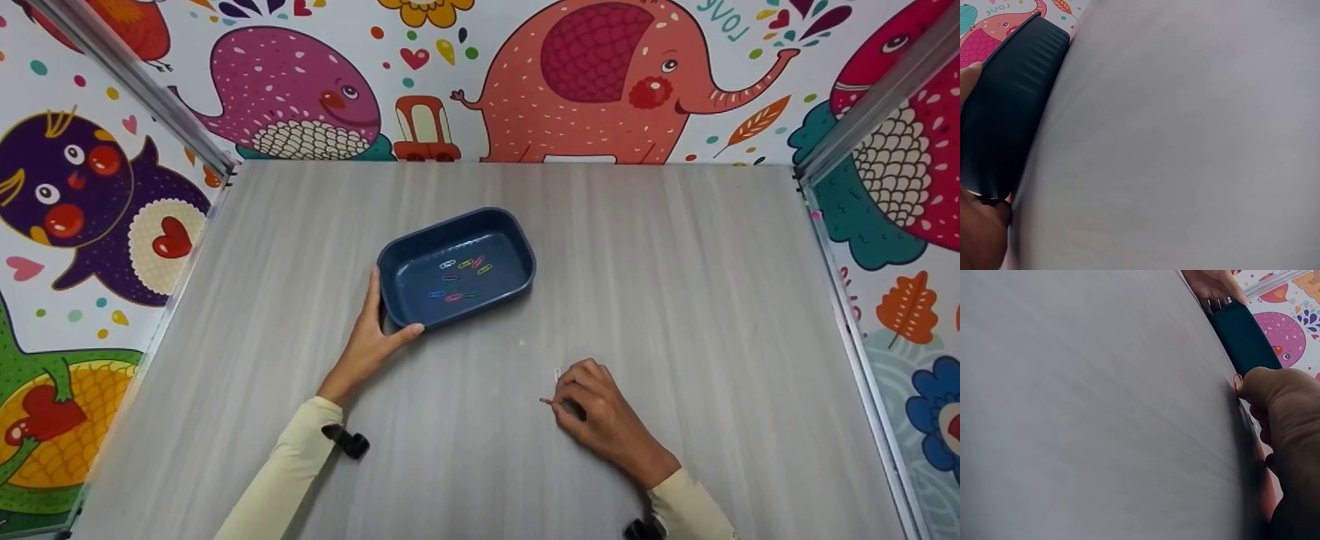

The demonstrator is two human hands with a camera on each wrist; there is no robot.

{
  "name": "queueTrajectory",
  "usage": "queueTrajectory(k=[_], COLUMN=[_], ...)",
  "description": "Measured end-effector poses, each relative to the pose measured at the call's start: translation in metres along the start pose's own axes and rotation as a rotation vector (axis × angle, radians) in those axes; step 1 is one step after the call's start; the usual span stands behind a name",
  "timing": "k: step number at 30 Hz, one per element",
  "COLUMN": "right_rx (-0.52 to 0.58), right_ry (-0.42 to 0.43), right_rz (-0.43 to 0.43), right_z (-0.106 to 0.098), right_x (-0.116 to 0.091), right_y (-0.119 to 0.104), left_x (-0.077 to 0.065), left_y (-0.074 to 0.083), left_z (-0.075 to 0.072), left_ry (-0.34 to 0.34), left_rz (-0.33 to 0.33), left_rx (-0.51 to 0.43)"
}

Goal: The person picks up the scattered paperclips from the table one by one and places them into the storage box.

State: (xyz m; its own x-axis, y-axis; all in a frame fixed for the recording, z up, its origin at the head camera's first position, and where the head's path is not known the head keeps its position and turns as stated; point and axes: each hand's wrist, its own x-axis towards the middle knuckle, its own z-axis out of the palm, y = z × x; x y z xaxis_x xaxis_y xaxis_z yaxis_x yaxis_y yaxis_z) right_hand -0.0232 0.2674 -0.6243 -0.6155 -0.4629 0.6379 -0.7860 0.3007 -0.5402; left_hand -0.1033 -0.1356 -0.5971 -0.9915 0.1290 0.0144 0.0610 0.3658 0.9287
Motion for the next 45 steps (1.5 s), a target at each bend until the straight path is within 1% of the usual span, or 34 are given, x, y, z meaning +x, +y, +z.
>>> queueTrajectory(k=[5,10,21,29,32,38,45], right_rx=[-0.005,0.003,0.089,0.080,0.072,0.082,0.143], right_ry=[0.018,0.012,-0.001,-0.005,-0.010,-0.033,-0.027], right_rz=[-0.002,0.046,0.108,0.087,0.092,0.136,0.227], right_z=[0.002,0.002,-0.004,-0.006,-0.007,-0.012,-0.015], right_x=[0.002,0.004,0.016,0.024,0.027,0.035,0.047], right_y=[0.000,-0.003,-0.003,0.002,0.004,0.007,0.008], left_x=[0.000,0.000,0.001,-0.001,0.000,0.000,0.000], left_y=[-0.001,-0.002,-0.001,-0.001,0.000,0.000,0.000], left_z=[0.000,0.000,0.000,0.000,0.000,0.000,0.000], left_ry=[-0.001,-0.007,-0.004,-0.005,-0.005,-0.004,-0.002], left_rz=[0.001,0.005,0.006,0.000,0.007,0.006,0.006], left_rx=[-0.011,-0.018,-0.011,-0.017,-0.016,-0.003,-0.012])
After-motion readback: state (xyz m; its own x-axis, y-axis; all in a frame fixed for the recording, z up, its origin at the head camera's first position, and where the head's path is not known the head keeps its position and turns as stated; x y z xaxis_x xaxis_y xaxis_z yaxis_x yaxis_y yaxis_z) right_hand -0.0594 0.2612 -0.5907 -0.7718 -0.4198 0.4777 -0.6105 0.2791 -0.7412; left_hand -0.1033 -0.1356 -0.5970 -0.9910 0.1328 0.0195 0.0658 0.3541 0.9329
